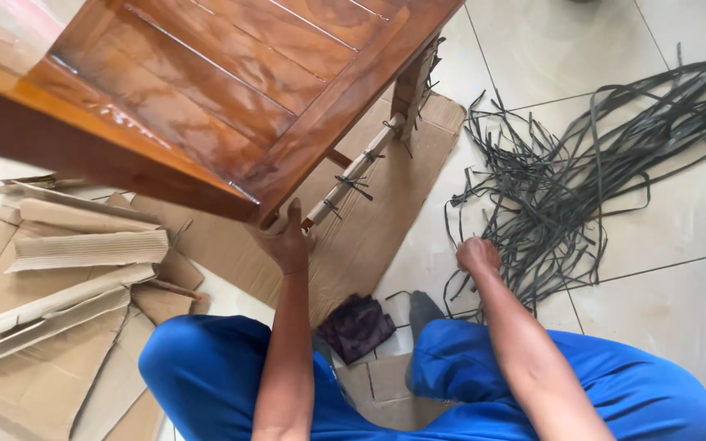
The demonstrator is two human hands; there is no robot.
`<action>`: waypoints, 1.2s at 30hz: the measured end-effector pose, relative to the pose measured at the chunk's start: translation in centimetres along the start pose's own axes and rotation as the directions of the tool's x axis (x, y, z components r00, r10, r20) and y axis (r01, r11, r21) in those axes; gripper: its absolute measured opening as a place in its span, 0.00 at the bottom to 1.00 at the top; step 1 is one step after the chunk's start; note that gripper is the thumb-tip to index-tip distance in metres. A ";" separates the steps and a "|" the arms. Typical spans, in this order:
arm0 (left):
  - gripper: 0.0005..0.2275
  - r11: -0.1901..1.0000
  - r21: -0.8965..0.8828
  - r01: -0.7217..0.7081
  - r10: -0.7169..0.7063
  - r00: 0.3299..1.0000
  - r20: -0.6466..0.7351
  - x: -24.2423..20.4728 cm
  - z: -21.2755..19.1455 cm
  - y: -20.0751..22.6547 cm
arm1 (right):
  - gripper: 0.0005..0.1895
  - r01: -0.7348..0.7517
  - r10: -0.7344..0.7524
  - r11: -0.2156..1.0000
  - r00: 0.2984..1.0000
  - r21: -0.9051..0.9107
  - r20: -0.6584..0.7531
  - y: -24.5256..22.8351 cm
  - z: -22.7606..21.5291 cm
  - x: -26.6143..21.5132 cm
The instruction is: Wrapping wooden chair legs with protective cardboard and securing them with black plastic strips.
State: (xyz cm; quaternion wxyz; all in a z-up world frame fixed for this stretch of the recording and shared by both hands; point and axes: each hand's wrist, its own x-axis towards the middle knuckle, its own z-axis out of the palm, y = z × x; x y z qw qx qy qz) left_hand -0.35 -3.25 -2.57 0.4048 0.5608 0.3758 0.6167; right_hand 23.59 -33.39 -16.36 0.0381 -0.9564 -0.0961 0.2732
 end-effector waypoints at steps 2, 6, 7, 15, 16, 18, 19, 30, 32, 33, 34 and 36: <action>0.25 0.998 -0.040 0.053 -0.050 0.996 0.070 0.0 -1.1 0.1 | 0.24 0.014 -0.009 0.996 0.998 0.091 -0.060 -1.0 -1.2 -1.1; 0.35 0.981 -0.142 0.129 -0.080 0.949 0.303 -0.3 -3.1 -3.5 | 0.21 0.173 -0.087 0.940 0.955 0.295 -0.285 -4.0 -2.8 -2.1; 0.35 0.982 -0.142 0.125 -0.079 0.952 0.295 0.0 -3.6 -3.8 | 0.21 0.181 -0.095 0.939 0.954 0.292 -0.286 -5.2 -2.7 -2.7; 0.24 0.963 0.070 0.259 -0.254 0.795 0.551 4.1 -4.9 0.8 | 0.15 0.609 -0.290 0.173 0.783 0.774 -0.550 -20.1 -12.8 -15.2; 0.24 0.964 0.069 0.257 -0.252 0.799 0.546 4.5 -4.8 1.7 | 0.15 0.611 -0.296 0.172 0.780 0.773 -0.551 -21.5 -14.4 -17.5; 0.23 0.943 0.222 0.249 -0.333 0.716 0.614 5.4 -4.4 3.3 | 0.16 0.702 -0.362 0.117 0.689 0.702 -0.629 -24.1 -17.6 -22.0; 0.23 0.943 0.220 0.249 -0.332 0.718 0.612 5.7 -4.6 3.9 | 0.16 0.704 -0.364 0.116 0.687 0.701 -0.629 -24.9 -17.7 -21.4; 0.13 0.933 0.045 0.356 -0.312 0.742 0.594 5.7 -3.6 7.5 | 0.13 0.402 -0.385 -0.017 0.842 0.915 -0.377 -29.8 -16.5 -17.2; 0.14 0.923 0.082 0.376 -0.352 0.739 0.574 5.7 -2.9 7.1 | 0.12 0.381 -0.395 -0.027 0.845 0.924 -0.359 -30.3 -17.4 -16.7; 0.14 0.911 0.120 0.395 -0.391 0.735 0.554 5.8 -2.4 6.9 | 0.13 0.357 -0.404 -0.038 0.849 0.933 -0.341 -30.6 -17.9 -16.4; 0.14 0.911 0.119 0.395 -0.391 0.734 0.555 5.9 -2.0 6.3 | 0.13 0.358 -0.403 -0.038 0.849 0.933 -0.342 -30.7 -18.6 -16.5; 0.14 0.898 0.109 0.425 -0.413 0.735 0.537 6.0 -1.1 5.1 | 0.14 0.359 -0.413 -0.045 0.843 0.932 -0.345 -30.9 -19.9 -16.6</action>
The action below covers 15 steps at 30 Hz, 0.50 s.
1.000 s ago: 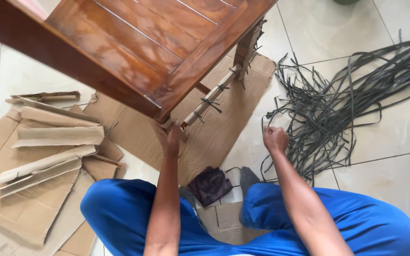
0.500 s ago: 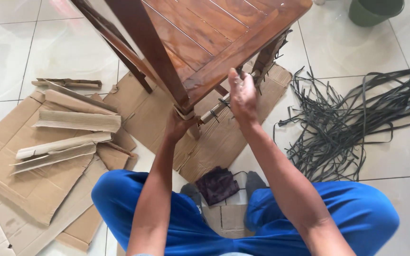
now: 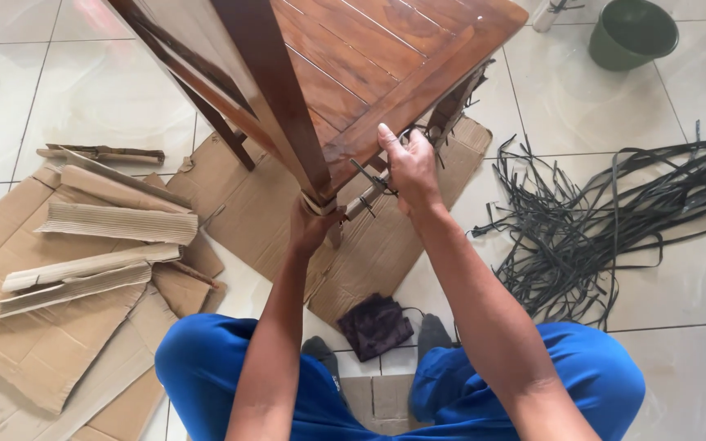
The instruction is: Wrapping wooden chair legs with protective cardboard and securing them with black plastic strips.
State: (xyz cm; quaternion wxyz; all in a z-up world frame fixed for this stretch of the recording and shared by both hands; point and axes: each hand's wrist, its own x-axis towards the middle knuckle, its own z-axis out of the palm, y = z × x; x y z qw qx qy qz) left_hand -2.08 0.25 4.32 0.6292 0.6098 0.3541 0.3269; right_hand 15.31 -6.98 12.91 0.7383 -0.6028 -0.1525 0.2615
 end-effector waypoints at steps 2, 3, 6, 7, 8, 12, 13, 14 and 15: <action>0.15 1.000 0.015 -0.009 0.009 1.000 0.004 0.7 0.6 0.5 | 0.15 0.000 0.000 1.000 1.000 0.000 -0.003 -0.7 0.2 0.8; 0.15 0.999 0.030 -0.019 0.019 1.000 0.006 1.1 0.9 0.9 | 0.15 0.001 -0.001 1.000 1.000 0.000 -0.005 -1.1 0.4 1.2; 0.15 0.999 0.043 -0.026 0.026 1.000 0.006 2.7 1.5 -0.8 | 0.14 0.019 -0.019 0.998 1.000 -0.053 0.008 -0.9 -0.1 3.2; 0.15 0.999 0.044 -0.027 0.026 1.000 0.006 3.2 1.6 -1.4 | 0.14 0.019 -0.018 0.998 1.000 -0.052 0.008 -0.9 -0.1 3.7; 0.17 0.999 0.047 -0.025 0.025 1.000 -0.010 3.7 1.7 -2.1 | 0.14 0.024 -0.023 0.998 1.000 -0.054 0.004 -0.9 -0.2 4.2; 0.21 0.998 0.059 -0.037 0.040 0.998 -0.048 4.6 1.7 -3.8 | 0.14 0.017 -0.016 0.998 1.000 -0.056 0.015 -0.7 -0.6 5.0; 0.21 0.997 0.063 -0.035 0.038 0.998 -0.047 4.9 1.8 -4.2 | 0.14 0.013 -0.012 0.999 1.000 -0.053 0.014 -0.7 -0.6 5.0; 0.22 0.997 0.064 -0.042 0.046 0.998 -0.049 5.0 1.8 -4.6 | 0.14 0.020 -0.019 0.998 1.000 -0.054 0.016 -0.7 -0.6 5.0; 0.23 0.997 0.064 -0.050 0.053 0.997 -0.051 5.1 1.8 -5.0 | 0.14 0.026 -0.025 0.998 1.000 -0.056 0.017 -0.6 -0.6 4.9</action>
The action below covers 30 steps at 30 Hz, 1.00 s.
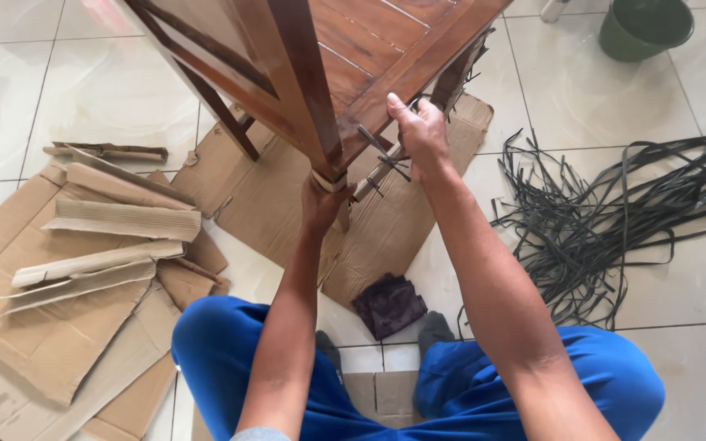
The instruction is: Wrapping wooden chair legs with protective cardboard and securing them with black plastic strips.
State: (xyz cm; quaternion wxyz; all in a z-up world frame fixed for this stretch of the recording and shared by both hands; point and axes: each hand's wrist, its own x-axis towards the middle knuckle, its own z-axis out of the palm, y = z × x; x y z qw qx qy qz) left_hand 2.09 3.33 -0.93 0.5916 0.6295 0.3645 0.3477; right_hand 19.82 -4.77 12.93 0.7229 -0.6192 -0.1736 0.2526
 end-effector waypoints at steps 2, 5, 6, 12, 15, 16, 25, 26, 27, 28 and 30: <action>0.23 1.000 0.002 0.001 -0.001 1.000 -0.003 0.1 0.2 -0.4 | 0.14 0.002 -0.002 1.000 1.000 -0.001 -0.003 -0.5 0.2 -0.4; 0.22 1.000 -0.016 0.015 -0.016 0.999 -0.038 -0.4 0.9 0.1 | 0.14 -0.015 0.015 1.000 1.000 -0.005 0.023 -1.1 -0.2 -0.5; 0.21 0.999 -0.022 0.030 -0.031 0.998 -0.061 -0.6 1.2 0.6 | 0.14 -0.039 0.039 0.999 0.998 0.003 0.041 -1.4 -0.5 -0.6; 0.18 0.993 -0.065 0.102 -0.109 0.987 -0.118 -3.9 3.5 3.5 | 0.15 -0.083 0.082 0.997 0.992 0.001 0.099 -2.5 -2.8 -1.5; 0.18 0.989 -0.100 0.108 -0.121 0.983 -0.137 -6.7 4.1 8.9 | 0.15 -0.119 0.118 0.993 0.985 0.004 0.128 -4.1 -3.5 -3.0; 0.18 0.989 -0.103 0.108 -0.121 0.983 -0.135 -7.3 4.5 8.4 | 0.15 -0.118 0.117 0.993 0.985 0.001 0.127 -4.4 -3.9 -3.5; 0.21 0.992 0.019 0.123 -0.116 0.968 -0.222 -9.8 5.9 6.2 | 0.18 -0.079 0.084 0.996 0.987 -0.047 0.134 -4.8 -5.3 -6.8; 0.22 0.992 0.030 0.124 -0.115 0.969 -0.218 -9.8 5.9 5.9 | 0.19 0.008 0.003 0.994 0.994 -0.105 0.105 -4.7 -5.1 -7.3; 0.23 0.990 0.042 0.132 -0.119 0.969 -0.217 -10.0 5.7 5.6 | 0.20 0.087 -0.075 0.982 0.994 -0.167 0.081 -4.5 -5.0 -7.8; 0.23 0.990 0.041 0.134 -0.122 0.968 -0.221 -10.1 5.5 5.0 | 0.20 0.086 -0.072 0.982 0.994 -0.169 0.086 -3.3 -5.6 -8.7; 0.24 0.992 0.050 0.113 -0.101 0.975 -0.199 -9.7 5.5 3.9 | 0.26 0.328 -0.370 0.827 0.929 -0.456 -0.002 -1.1 -6.9 -10.0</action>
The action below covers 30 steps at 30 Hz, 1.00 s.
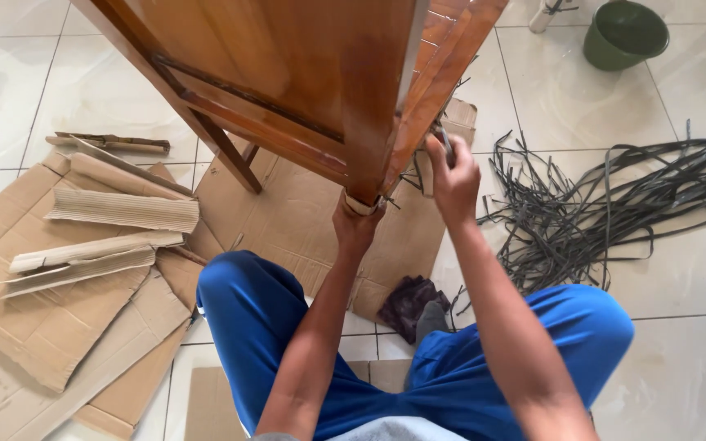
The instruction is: Wrapping wooden chair legs with protective cardboard and securing them with black plastic strips.
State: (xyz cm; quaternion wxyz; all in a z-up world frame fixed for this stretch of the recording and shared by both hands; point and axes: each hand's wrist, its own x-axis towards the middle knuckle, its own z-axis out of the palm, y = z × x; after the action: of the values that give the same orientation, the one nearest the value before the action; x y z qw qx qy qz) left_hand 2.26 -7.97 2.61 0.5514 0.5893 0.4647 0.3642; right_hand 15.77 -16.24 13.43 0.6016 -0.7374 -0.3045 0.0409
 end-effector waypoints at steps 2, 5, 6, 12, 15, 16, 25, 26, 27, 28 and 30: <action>0.24 1.000 -0.014 -0.012 0.012 1.000 0.003 0.0 0.3 -0.2 | 0.22 -0.025 0.022 0.998 0.999 -0.065 -0.044 1.7 0.6 -2.3; 0.25 0.998 -0.055 -0.019 0.020 1.000 0.011 -0.6 0.0 -0.2 | 0.21 -0.157 0.151 0.977 0.987 -0.143 -0.051 4.0 1.4 -4.6; 0.26 0.996 -0.089 -0.024 0.026 0.999 0.022 -0.5 0.0 0.1 | 0.21 -0.251 0.251 0.954 0.968 -0.161 -0.021 4.7 1.7 -4.9; 0.29 0.995 -0.088 -0.048 0.051 0.998 0.031 -0.2 0.0 -0.3 | 0.13 -0.287 0.300 0.949 0.949 -0.128 0.096 9.4 3.5 -6.3; 0.30 0.993 -0.093 -0.077 0.081 0.996 0.035 -0.3 0.0 -0.1 | 0.10 -0.237 0.227 0.959 0.971 0.155 0.080 6.7 4.3 -7.0; 0.30 0.992 -0.096 -0.078 0.082 0.996 0.035 -0.5 -0.1 0.4 | 0.10 -0.234 0.224 0.960 0.971 0.153 0.078 6.0 4.1 -7.0; 0.29 0.992 -0.109 -0.065 0.073 0.994 0.075 -0.5 -0.7 0.8 | 0.07 -0.135 0.115 0.973 0.987 0.185 0.115 3.9 4.4 -7.1; 0.30 0.991 -0.126 -0.055 0.068 0.992 0.102 -0.4 -0.9 0.7 | 0.07 -0.090 0.074 0.989 0.988 0.115 0.137 4.4 4.6 -7.2; 0.30 0.989 -0.143 -0.044 0.063 0.990 0.129 -0.3 -1.1 0.7 | 0.07 -0.041 0.034 0.998 0.986 0.045 0.163 4.9 4.8 -7.3; 0.30 0.989 -0.142 -0.046 0.065 0.990 0.126 -0.1 -1.3 0.7 | 0.07 -0.040 0.032 0.998 0.986 0.048 0.165 5.3 5.1 -7.2; 0.34 0.986 -0.153 -0.062 0.092 0.977 0.195 0.1 -1.6 0.4 | 0.10 0.022 -0.042 0.996 0.975 0.092 0.218 6.3 5.4 -7.4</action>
State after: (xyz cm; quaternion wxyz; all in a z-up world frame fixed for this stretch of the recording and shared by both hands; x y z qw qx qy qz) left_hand 0.88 -7.40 3.17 0.6228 0.5986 0.3553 0.3571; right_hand 10.02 -15.87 3.94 0.5971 -0.6958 -0.3787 0.1261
